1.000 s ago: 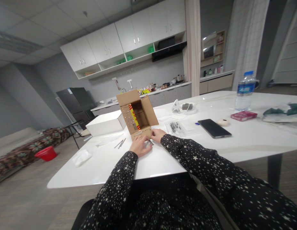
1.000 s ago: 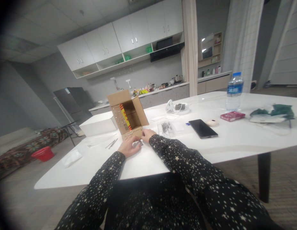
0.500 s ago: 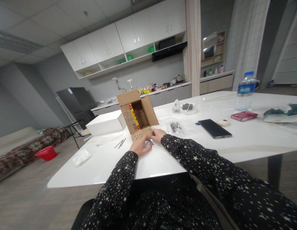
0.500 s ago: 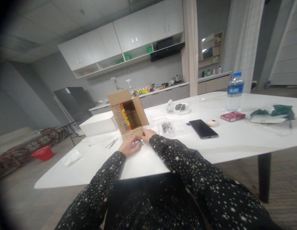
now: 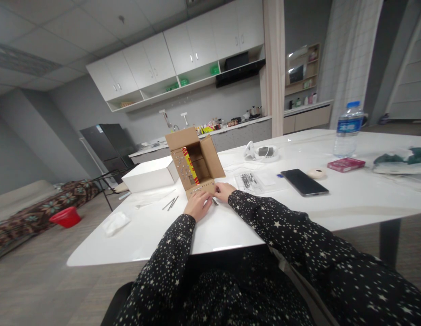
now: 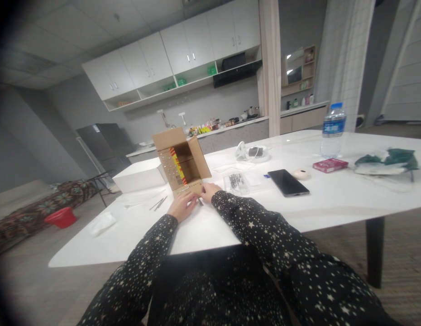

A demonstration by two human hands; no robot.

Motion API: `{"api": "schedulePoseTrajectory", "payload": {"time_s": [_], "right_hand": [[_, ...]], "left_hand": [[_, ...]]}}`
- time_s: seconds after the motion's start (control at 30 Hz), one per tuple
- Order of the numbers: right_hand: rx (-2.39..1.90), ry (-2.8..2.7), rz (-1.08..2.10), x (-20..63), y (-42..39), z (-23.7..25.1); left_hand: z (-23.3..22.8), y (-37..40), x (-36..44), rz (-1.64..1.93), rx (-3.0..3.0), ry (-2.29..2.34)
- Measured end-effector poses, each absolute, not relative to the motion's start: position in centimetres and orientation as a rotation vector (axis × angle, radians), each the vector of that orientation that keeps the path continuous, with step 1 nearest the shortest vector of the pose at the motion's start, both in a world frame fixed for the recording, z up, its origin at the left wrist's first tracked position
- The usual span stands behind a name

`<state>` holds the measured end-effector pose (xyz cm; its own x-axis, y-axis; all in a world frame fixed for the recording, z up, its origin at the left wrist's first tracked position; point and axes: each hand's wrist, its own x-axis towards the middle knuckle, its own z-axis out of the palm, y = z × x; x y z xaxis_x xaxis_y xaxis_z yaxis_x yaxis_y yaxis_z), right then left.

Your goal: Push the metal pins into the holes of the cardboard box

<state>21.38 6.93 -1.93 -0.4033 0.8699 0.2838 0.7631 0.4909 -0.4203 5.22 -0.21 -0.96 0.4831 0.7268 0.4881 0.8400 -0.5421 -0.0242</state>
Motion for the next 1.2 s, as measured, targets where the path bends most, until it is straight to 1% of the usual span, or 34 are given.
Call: {"api": "schedulePoseTrajectory", "payload": {"time_s": [0.33,0.7,0.83,1.07,1.2], "right_hand": [[-1.355,-2.280,0.282,21.3,7.1,-2.1],[-1.356,-2.273,0.299,21.3,6.9,-1.9],[-1.343,-2.268,0.299,21.3,6.9,-2.0],[-1.342,-2.255,0.290,21.3,7.0,-2.2],[-1.350,-2.259,0.296,21.3,7.1,-2.3]], "left_hand": [[-1.2,0.1,5.1,-0.602,-2.421,-1.306],[-1.0,0.4,4.9,-0.702,-2.380,-1.419],[-1.2,0.8,4.4,-0.819,-2.351,-1.475],[-1.2,1.2,3.4,-1.170,-2.227,-1.597],[-1.1,1.1,3.2,-1.259,-2.161,-1.660]]}}
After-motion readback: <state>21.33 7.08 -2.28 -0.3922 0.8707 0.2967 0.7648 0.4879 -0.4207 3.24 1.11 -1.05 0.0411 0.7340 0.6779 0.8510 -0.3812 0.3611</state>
